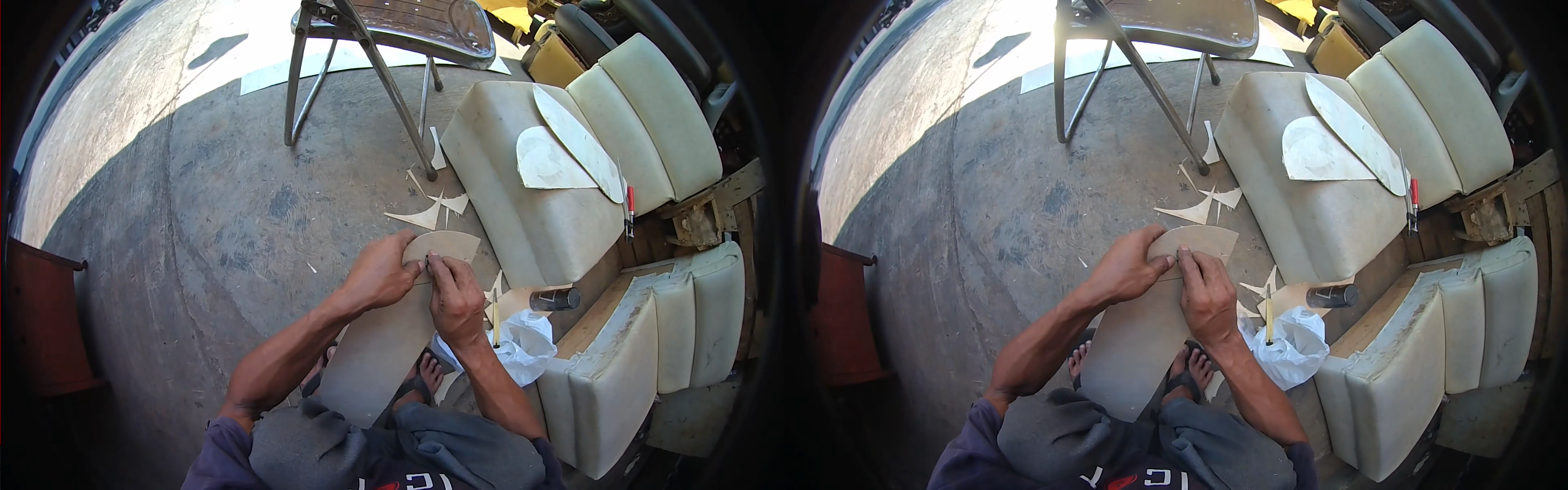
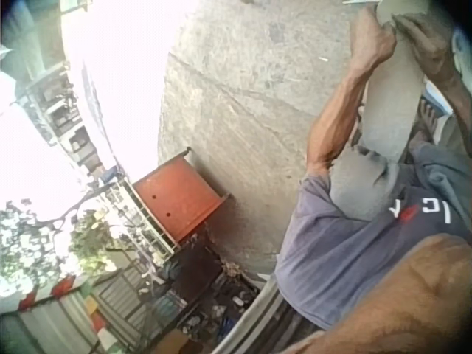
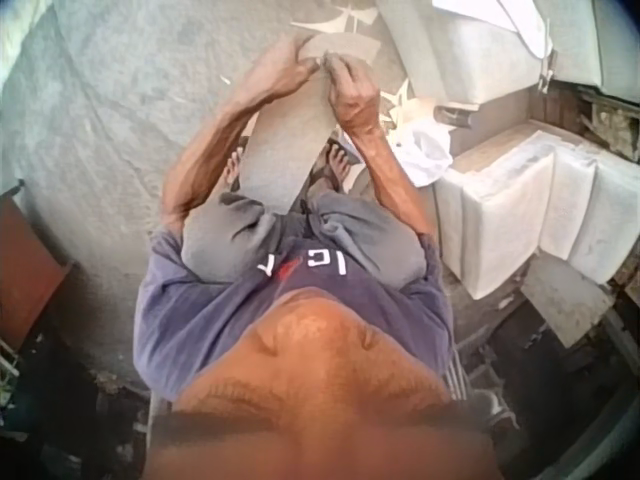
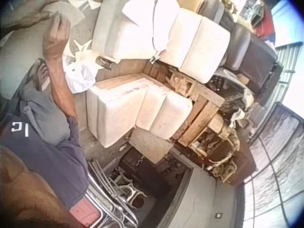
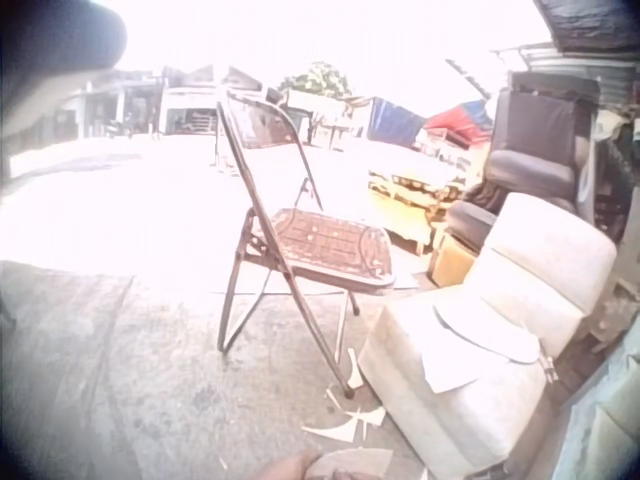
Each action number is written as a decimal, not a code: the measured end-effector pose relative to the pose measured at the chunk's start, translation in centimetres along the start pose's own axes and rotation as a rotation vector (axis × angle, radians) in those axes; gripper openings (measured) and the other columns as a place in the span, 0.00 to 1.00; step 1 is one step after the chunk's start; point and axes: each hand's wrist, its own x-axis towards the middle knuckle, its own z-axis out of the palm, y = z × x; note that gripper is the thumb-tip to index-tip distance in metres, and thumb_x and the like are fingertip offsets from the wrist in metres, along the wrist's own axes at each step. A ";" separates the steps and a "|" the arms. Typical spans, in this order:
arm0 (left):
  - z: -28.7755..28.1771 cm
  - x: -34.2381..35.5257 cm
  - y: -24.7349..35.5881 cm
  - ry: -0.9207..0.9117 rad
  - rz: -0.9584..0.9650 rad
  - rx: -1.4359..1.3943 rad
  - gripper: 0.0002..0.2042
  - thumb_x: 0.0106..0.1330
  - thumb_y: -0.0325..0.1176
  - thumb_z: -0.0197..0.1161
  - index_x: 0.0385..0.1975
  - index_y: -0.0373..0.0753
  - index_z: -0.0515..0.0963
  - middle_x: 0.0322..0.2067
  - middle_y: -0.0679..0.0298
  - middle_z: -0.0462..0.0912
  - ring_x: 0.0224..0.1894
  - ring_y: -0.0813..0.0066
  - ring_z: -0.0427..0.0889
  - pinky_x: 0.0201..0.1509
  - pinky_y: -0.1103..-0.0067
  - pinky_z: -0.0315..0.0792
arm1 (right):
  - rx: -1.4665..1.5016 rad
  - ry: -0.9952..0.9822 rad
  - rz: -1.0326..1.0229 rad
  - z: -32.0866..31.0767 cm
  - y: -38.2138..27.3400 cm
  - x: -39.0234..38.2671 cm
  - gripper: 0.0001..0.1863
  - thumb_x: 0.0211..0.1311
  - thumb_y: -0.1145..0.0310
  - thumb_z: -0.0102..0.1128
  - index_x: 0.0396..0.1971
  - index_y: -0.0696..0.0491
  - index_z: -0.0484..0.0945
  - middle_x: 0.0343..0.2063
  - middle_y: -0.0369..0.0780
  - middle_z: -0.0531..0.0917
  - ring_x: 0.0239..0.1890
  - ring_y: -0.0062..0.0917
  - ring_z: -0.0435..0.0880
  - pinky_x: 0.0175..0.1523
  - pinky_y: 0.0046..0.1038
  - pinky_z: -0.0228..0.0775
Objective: The person prepares wooden furniture components by cleaning out holes and attaching small plastic caps, then uses a knife to trim a curved piece of wood while sitting on the ground at an outdoor workshop.
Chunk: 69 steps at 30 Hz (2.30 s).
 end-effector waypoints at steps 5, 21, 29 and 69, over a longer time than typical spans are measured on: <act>-0.2 -0.1 -0.1 0.028 0.008 -0.102 0.19 0.65 0.34 0.68 0.51 0.29 0.78 0.42 0.41 0.85 0.49 0.45 0.86 0.53 0.62 0.76 | 0.041 0.119 0.065 0.5 -0.8 0.3 0.21 0.53 0.85 0.65 0.50 0.60 0.81 0.38 0.45 0.82 0.39 0.39 0.83 0.45 0.37 0.78; 0.3 -4.4 0.5 0.137 0.059 -0.369 0.12 0.72 0.33 0.65 0.46 0.31 0.79 0.37 0.62 0.83 0.41 0.78 0.78 0.48 0.77 0.74 | 0.008 0.233 -0.049 -1.7 -3.6 0.3 0.13 0.54 0.79 0.72 0.41 0.60 0.81 0.34 0.41 0.80 0.33 0.34 0.79 0.38 0.36 0.69; 0.6 -4.8 1.3 0.153 0.063 -0.305 0.10 0.73 0.31 0.63 0.47 0.31 0.78 0.36 0.61 0.83 0.41 0.78 0.78 0.48 0.76 0.74 | 0.072 0.246 0.037 -1.8 -3.7 0.1 0.12 0.55 0.79 0.72 0.38 0.60 0.80 0.33 0.43 0.82 0.32 0.36 0.81 0.39 0.36 0.70; 0.4 -4.6 0.1 0.138 0.018 -0.379 0.11 0.73 0.31 0.61 0.47 0.29 0.78 0.38 0.54 0.86 0.43 0.74 0.81 0.50 0.74 0.75 | 0.104 0.170 0.064 -1.4 -2.9 0.2 0.11 0.54 0.78 0.73 0.35 0.57 0.81 0.31 0.42 0.84 0.31 0.35 0.82 0.38 0.35 0.72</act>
